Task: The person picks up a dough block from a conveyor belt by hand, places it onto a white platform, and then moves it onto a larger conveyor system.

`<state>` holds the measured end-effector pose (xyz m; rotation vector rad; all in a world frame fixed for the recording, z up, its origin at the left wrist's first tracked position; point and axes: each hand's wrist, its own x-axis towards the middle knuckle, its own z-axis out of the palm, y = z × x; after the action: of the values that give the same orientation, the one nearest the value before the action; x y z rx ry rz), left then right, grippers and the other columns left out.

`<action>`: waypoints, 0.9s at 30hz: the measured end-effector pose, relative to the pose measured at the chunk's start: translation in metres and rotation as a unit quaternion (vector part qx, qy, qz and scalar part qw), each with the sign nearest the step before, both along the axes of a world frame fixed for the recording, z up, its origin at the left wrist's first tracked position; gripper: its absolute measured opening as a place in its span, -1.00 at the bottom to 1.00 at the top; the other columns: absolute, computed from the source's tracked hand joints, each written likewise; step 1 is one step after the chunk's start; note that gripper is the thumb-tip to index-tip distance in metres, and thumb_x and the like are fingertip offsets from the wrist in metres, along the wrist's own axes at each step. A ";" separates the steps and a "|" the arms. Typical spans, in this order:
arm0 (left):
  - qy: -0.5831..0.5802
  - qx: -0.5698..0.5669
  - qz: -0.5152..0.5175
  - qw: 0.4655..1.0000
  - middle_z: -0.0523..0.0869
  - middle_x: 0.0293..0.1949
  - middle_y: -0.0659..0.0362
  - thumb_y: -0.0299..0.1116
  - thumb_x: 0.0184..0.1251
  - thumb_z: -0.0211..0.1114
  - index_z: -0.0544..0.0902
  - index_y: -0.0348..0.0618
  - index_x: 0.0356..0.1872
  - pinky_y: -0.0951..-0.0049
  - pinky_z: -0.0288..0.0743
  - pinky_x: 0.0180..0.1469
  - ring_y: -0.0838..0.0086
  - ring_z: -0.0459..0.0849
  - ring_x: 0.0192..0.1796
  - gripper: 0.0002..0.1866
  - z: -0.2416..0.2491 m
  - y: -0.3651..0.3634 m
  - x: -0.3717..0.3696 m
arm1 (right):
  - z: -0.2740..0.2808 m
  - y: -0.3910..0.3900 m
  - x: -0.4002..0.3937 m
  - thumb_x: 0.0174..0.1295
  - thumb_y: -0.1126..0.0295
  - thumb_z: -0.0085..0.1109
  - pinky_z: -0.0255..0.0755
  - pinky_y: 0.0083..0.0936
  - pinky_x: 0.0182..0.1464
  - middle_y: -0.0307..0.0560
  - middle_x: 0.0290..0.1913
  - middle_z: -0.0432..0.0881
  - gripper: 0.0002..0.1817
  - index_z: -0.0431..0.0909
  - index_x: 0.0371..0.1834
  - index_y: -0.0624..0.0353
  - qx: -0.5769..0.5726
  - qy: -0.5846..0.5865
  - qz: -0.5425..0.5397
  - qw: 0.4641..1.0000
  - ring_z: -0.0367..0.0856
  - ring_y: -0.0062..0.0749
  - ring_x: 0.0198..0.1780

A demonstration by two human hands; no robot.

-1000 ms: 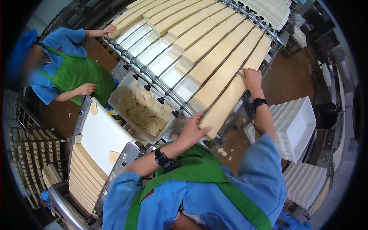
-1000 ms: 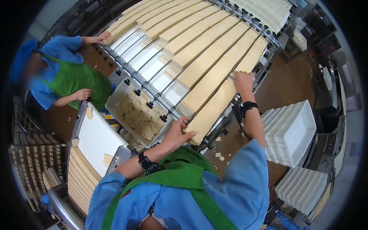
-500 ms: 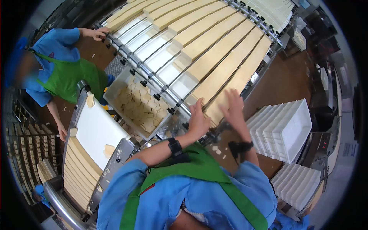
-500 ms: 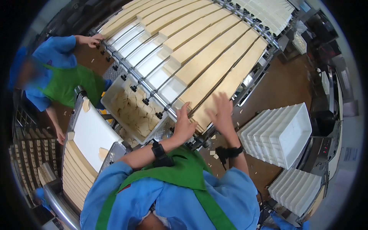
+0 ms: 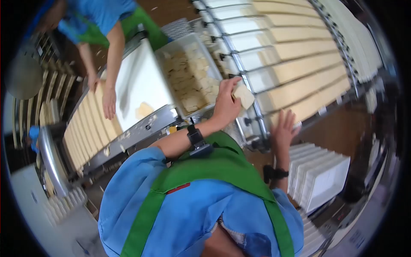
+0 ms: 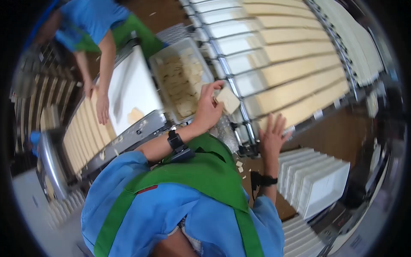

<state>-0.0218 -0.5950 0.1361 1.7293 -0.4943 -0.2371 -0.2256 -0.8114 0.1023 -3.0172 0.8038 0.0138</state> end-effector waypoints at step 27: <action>0.121 0.225 0.669 0.698 0.31 0.31 -0.28 -0.31 0.23 0.64 0.32 -0.43 0.52 -0.02 0.46 0.42 -0.27 0.49 0.33 -0.09 -0.126 0.516 0.014 | -0.058 0.644 0.501 0.37 0.30 0.42 0.38 -0.02 0.46 0.38 0.25 0.52 -0.33 0.47 0.47 0.42 0.303 -0.084 0.679 0.664 0.47 0.27 0.32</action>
<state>-0.0079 -0.0792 0.0100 2.0511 1.1631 0.5200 0.2749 -0.1671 0.0441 -2.1409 -1.2826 0.0161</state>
